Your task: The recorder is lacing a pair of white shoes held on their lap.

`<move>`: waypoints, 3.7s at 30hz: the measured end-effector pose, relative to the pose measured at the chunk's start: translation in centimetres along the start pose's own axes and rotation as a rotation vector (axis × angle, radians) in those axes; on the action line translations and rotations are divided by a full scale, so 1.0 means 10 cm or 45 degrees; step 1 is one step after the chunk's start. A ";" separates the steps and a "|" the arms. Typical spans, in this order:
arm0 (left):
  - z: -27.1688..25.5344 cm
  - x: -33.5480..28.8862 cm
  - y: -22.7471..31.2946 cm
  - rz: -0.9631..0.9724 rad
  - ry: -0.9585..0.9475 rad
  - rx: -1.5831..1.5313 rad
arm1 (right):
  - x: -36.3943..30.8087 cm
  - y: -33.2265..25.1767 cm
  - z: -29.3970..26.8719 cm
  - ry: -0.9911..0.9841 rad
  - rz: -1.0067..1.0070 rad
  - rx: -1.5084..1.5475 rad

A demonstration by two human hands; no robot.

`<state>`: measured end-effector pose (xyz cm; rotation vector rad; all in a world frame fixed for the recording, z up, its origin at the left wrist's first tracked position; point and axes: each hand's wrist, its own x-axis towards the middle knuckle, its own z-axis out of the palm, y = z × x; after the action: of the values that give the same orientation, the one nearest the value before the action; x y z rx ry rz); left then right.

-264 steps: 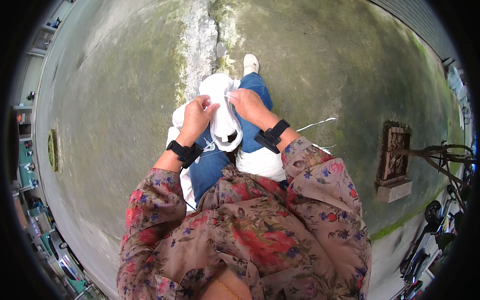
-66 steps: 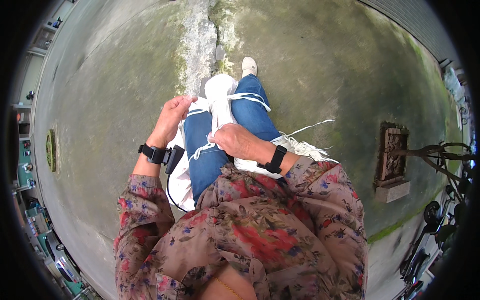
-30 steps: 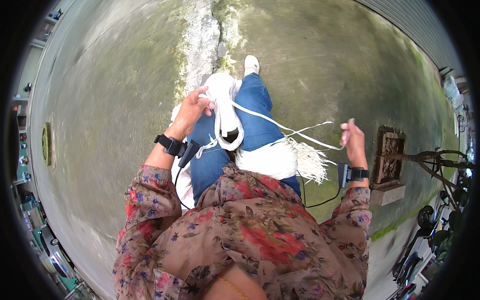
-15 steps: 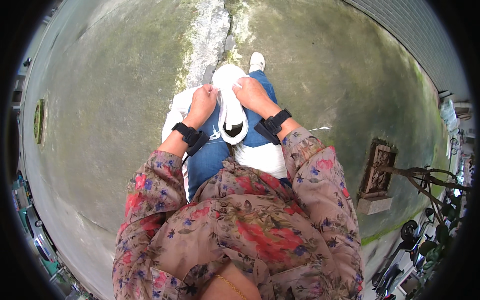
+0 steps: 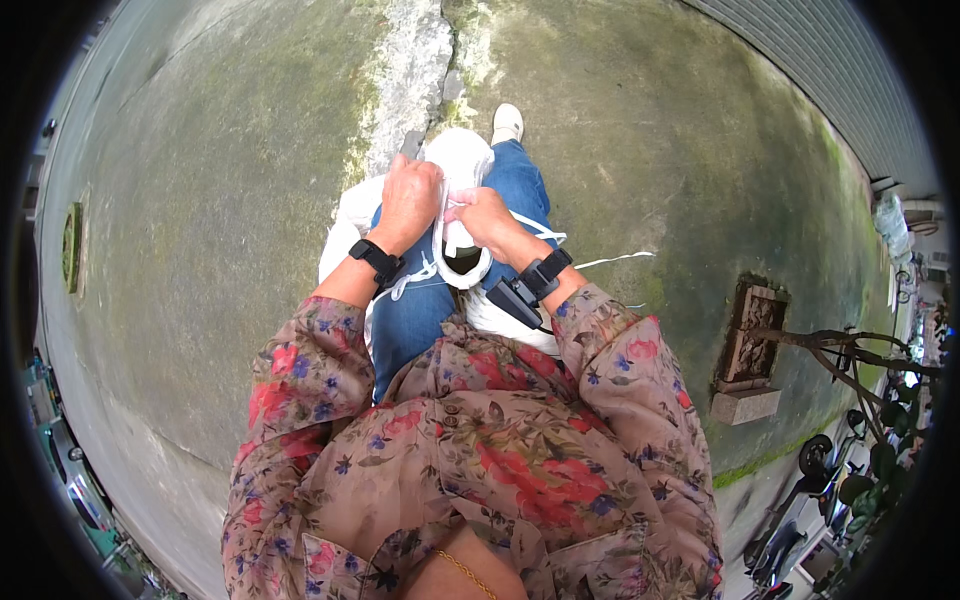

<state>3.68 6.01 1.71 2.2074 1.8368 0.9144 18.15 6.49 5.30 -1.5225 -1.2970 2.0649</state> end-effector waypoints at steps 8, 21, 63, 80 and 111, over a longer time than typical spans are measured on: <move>-0.13 -0.07 0.22 -0.305 -0.191 -0.065 | 0.11 0.05 -0.18 0.433 -0.494 -0.730; 0.04 -0.20 -0.04 -0.642 -0.324 -0.659 | 0.22 0.03 0.07 0.696 -0.757 -1.516; 0.13 -0.24 0.07 -0.719 -0.112 -0.768 | 0.37 -0.06 -0.16 0.312 -1.217 -1.756; -0.48 -0.25 0.94 0.361 -0.301 -0.336 | -0.99 0.01 -0.69 -0.113 -0.388 -0.286; -0.40 -0.04 -0.04 -0.623 -0.138 -0.471 | -0.55 0.14 -0.15 -0.029 -0.654 0.079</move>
<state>1.27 4.59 4.62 1.4706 1.8493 0.9147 22.13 2.90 7.60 -1.0030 -1.4332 1.7709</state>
